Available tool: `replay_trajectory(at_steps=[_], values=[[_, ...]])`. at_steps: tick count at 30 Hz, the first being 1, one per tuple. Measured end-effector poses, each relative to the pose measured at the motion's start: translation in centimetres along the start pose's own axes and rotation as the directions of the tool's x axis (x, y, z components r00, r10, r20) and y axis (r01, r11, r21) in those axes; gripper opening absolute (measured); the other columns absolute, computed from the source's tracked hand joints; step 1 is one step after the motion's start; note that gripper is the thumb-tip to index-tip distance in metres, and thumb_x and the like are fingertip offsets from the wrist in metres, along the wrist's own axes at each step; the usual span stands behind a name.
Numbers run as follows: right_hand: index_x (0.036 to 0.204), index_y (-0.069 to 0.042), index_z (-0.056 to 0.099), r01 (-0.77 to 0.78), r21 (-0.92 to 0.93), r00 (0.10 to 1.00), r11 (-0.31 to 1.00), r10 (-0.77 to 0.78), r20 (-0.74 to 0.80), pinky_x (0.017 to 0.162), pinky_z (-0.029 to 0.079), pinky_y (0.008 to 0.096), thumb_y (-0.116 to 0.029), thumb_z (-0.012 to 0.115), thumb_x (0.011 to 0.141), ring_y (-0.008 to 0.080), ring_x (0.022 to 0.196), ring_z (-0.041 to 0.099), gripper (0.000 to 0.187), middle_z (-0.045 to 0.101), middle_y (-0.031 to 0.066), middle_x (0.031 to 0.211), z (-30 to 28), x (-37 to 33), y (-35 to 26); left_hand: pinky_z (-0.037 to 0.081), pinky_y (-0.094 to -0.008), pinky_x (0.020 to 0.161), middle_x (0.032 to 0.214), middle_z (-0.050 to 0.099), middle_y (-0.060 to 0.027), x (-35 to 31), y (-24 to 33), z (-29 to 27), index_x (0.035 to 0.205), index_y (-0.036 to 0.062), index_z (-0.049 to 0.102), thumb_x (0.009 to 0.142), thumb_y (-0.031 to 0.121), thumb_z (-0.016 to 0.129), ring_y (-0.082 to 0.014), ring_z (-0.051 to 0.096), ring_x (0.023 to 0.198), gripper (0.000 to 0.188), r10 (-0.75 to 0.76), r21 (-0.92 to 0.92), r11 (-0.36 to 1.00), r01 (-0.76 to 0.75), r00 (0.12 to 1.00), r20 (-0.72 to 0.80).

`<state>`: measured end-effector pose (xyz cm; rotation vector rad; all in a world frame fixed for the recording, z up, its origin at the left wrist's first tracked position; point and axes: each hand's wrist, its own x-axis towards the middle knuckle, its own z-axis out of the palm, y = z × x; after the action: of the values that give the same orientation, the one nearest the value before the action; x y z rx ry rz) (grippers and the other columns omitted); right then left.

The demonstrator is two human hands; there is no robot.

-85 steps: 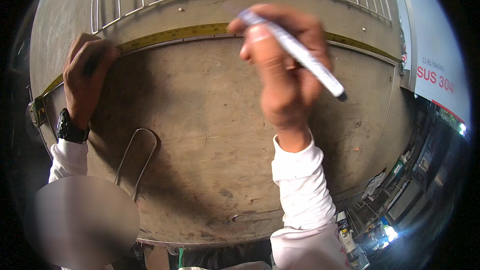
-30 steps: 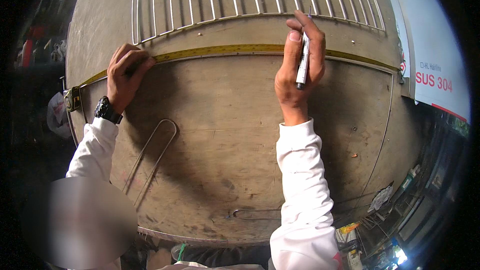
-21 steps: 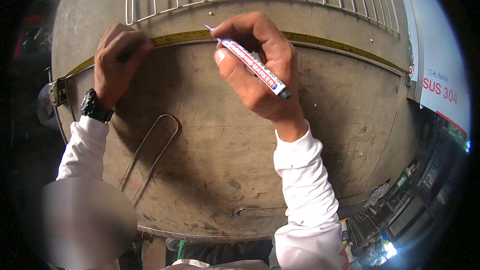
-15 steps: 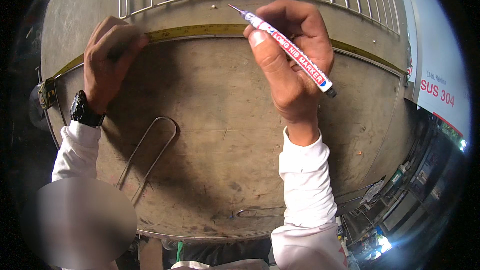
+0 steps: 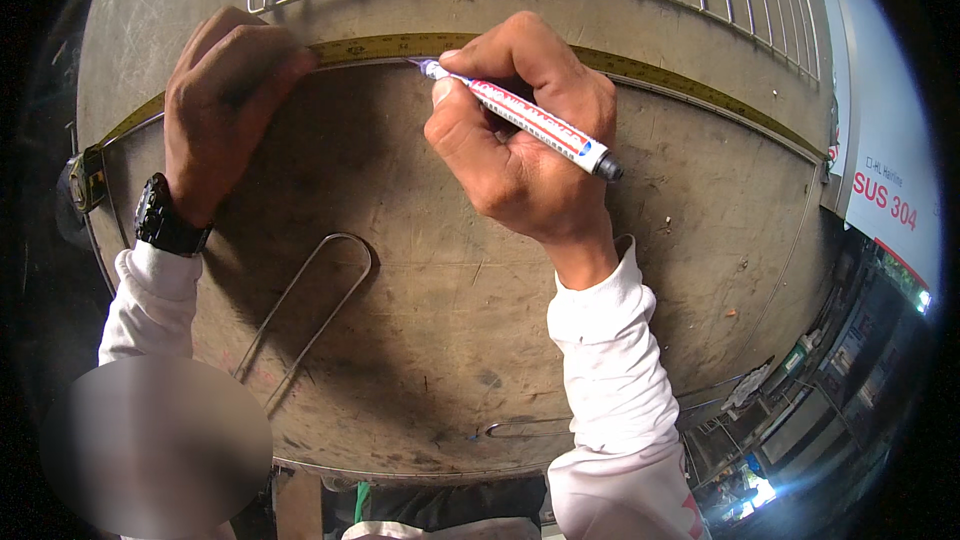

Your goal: The person measures a curved metal sheet with a tape measure and marks it with a marker. They then arrange several metal rods on the sheet and mark additional points.

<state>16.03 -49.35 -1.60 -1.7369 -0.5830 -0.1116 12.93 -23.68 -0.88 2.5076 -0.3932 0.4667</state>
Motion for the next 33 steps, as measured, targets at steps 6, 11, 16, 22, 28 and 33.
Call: replay_trajectory(at_steps=[6,11,16,22,28,33], values=[[0.084,-0.002,0.063,-0.046,0.027,0.999,0.999,0.046,0.014,0.051,0.043,0.0203,-0.002,0.069,0.080,0.0037,0.056,0.053,0.008,0.063,0.0023,0.070,0.1,-0.1,-0.1,0.050,-0.0361,0.071,0.081,0.060,-0.0047,-0.1,-0.2,0.2,0.087,0.0092,0.072,0.080,0.021,0.081,-0.0246,0.061,0.078,0.016,0.008,-0.017,1.000,-0.009,1.000,-0.019],[0.086,-0.002,0.064,-0.021,-0.008,0.999,1.000,0.022,0.035,0.053,0.044,0.0203,-0.002,0.068,0.080,0.0045,0.058,0.055,0.008,0.064,0.0024,0.071,0.0,0.0,-0.2,0.049,-0.0357,0.071,0.081,0.060,-0.0047,-0.2,-0.4,0.1,0.088,0.0090,0.072,0.080,0.021,0.081,-0.0241,0.061,0.078,0.017,0.015,-0.006,1.000,-0.015,1.000,-0.010],[0.094,-0.001,0.068,0.018,0.102,0.998,0.995,-0.011,-0.063,0.060,0.047,0.0218,0.000,0.069,0.083,0.0071,0.067,0.060,0.011,0.068,0.0059,0.080,-0.5,0.1,-0.4,0.050,-0.0362,0.072,0.082,0.061,-0.0049,-0.2,-0.2,0.2,0.088,0.0089,0.072,0.081,0.022,0.080,-0.0248,0.061,0.079,0.017,-0.002,-0.005,1.000,0.002,1.000,-0.012],[0.102,-0.010,0.071,0.268,-0.390,0.964,0.881,-0.242,0.114,0.086,0.046,0.0344,0.000,0.070,0.083,0.0213,0.087,0.065,0.021,0.071,0.0047,0.093,-2.4,2.1,0.5,0.049,-0.0369,0.074,0.084,0.061,-0.0052,-0.2,-0.2,0.0,0.088,0.0088,0.072,0.081,0.024,0.080,-0.0259,0.061,0.081,0.018,-0.019,-0.008,1.000,0.019,1.000,0.005],[0.096,-0.012,0.067,0.237,-0.505,0.972,0.830,-0.205,0.117,0.081,0.043,0.0323,0.000,0.069,0.082,0.0174,0.077,0.061,0.018,0.068,0.0002,0.085,-2.1,1.6,0.7,0.049,-0.0370,0.076,0.085,0.062,-0.0049,-0.1,-0.1,0.0,0.089,0.0093,0.072,0.081,0.024,0.080,-0.0260,0.061,0.083,0.019,-0.015,0.009,1.000,0.015,1.000,0.002],[0.097,-0.012,0.067,0.239,-0.507,0.971,0.828,-0.206,0.120,0.082,0.042,0.0324,-0.001,0.069,0.083,0.0161,0.075,0.060,0.018,0.067,-0.0010,0.084,-2.0,1.5,0.9,0.049,-0.0374,0.076,0.087,0.063,-0.0054,-0.3,-0.3,-0.4,0.093,0.0089,0.072,0.081,0.023,0.080,-0.0262,0.061,0.085,0.020,-0.017,0.018,1.000,0.016,0.999,0.039]])
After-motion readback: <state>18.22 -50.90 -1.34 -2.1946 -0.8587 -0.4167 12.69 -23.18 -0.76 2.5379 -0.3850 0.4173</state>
